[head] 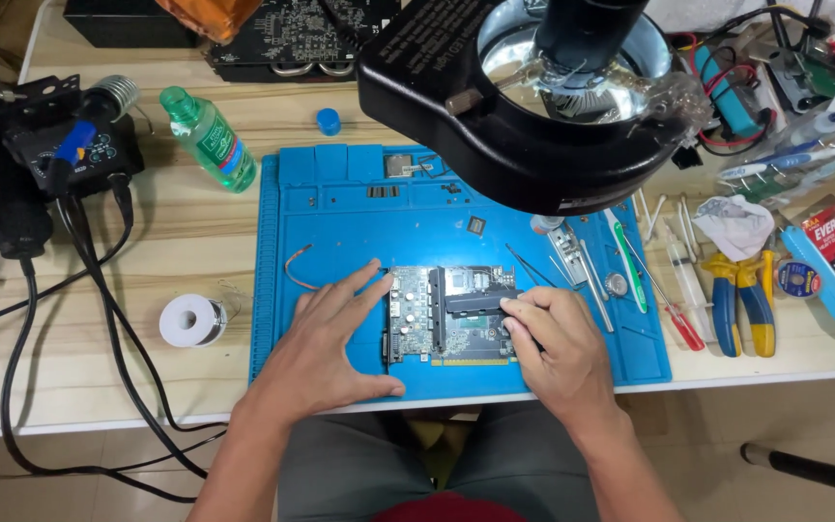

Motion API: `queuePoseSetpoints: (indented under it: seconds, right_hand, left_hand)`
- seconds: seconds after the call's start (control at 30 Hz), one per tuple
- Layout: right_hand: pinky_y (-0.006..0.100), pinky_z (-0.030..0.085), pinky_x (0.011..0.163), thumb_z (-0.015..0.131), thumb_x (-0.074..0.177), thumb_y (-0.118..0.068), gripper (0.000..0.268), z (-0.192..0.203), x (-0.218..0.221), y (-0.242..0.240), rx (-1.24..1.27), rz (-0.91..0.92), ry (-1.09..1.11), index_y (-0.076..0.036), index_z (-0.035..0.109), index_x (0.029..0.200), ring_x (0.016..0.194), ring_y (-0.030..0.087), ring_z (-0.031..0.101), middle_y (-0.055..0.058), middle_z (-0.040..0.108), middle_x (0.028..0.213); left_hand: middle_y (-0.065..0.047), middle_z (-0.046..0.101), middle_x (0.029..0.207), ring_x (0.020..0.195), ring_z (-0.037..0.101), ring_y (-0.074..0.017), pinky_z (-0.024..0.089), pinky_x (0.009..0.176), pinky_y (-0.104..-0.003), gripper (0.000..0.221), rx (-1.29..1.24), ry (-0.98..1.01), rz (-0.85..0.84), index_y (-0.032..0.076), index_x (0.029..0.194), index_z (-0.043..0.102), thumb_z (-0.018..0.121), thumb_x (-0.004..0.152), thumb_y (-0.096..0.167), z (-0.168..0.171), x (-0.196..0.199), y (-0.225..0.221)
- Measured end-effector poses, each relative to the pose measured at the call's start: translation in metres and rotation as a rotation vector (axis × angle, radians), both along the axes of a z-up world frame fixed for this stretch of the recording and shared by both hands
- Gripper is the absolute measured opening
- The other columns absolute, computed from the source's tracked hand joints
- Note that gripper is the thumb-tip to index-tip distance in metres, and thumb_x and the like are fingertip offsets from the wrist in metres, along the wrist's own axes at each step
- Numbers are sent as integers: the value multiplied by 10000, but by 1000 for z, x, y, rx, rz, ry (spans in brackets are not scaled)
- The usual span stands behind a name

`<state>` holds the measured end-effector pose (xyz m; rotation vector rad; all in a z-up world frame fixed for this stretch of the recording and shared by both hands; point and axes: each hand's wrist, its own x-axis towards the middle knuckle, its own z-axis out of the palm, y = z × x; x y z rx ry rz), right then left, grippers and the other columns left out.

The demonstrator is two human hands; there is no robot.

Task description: Applying flux to a circuit board using a syringe and a precision tool for electronics repair.

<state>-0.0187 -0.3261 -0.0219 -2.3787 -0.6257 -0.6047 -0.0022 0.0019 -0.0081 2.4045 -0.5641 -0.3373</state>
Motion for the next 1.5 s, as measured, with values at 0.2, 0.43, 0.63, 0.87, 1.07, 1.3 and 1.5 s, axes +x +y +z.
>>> queuePoseSetpoints:
  seconds: [0.2, 0.43, 0.63, 0.87, 1.07, 1.3, 1.5]
  right_hand:
    - [439, 591, 877, 760, 1032, -91, 268, -5, 0, -2, -34, -41, 35, -27, 774, 1291, 1067, 344, 676, 154, 698, 1226]
    - [410, 576, 845, 726, 1040, -48, 234, -5, 0, -2, -65, -58, 71, -38, 792, 1264, 1039, 319, 660, 118, 712, 1187]
    - [445, 596, 900, 678, 1046, -15, 298, -8, 0, -4, -91, -53, 98, -49, 786, 1322, 1122, 351, 666, 136, 714, 1295]
    - [418, 567, 822, 665, 1039, 52, 291, -5, -1, -4, -71, -36, 100, -49, 784, 1285, 1040, 330, 651, 111, 743, 1231]
    - [416, 571, 848, 696, 1045, 5, 247, -5, 1, -2, -73, -34, 88, -36, 778, 1275, 1055, 329, 662, 119, 736, 1211]
    - [420, 592, 843, 708, 1051, -18, 248, -7, 1, -1, -81, -51, 75, -30, 776, 1290, 1059, 336, 655, 122, 714, 1220]
    - [409, 580, 834, 702, 1042, 14, 247, -5, 1, 1, -84, -49, 72, -13, 773, 1277, 1051, 333, 658, 131, 708, 1194]
  left_hand:
    - [-23, 243, 1855, 1663, 252, -383, 269, 1227, -653, 1323, 10, 28, 13, 283, 1754, 307, 1084, 710, 522, 2, 0, -1]
    - [-24, 249, 1853, 1662, 257, -383, 270, 1226, -658, 1324, 15, 24, 15, 286, 1752, 311, 1090, 706, 511, 0, 0, -1]
    - [-43, 268, 1848, 1652, 281, -404, 276, 1212, -678, 1321, -7, -13, 9, 281, 1749, 319, 1096, 703, 500, 0, -1, -1]
    - [-34, 274, 1846, 1651, 282, -384, 277, 1217, -651, 1311, 1, 8, 19, 281, 1745, 331, 1089, 701, 512, 3, -1, -1]
    - [-42, 274, 1845, 1649, 283, -388, 273, 1218, -657, 1310, 1, 4, 13, 269, 1747, 327, 1085, 706, 514, 1, 0, -1]
    - [-40, 275, 1845, 1650, 284, -380, 279, 1215, -646, 1294, 1, 10, 16, 273, 1744, 333, 1077, 711, 504, 2, 0, -1]
    - [-42, 273, 1846, 1649, 284, -383, 282, 1216, -650, 1295, -6, 9, 14, 274, 1745, 327, 1077, 714, 500, 2, 0, -1]
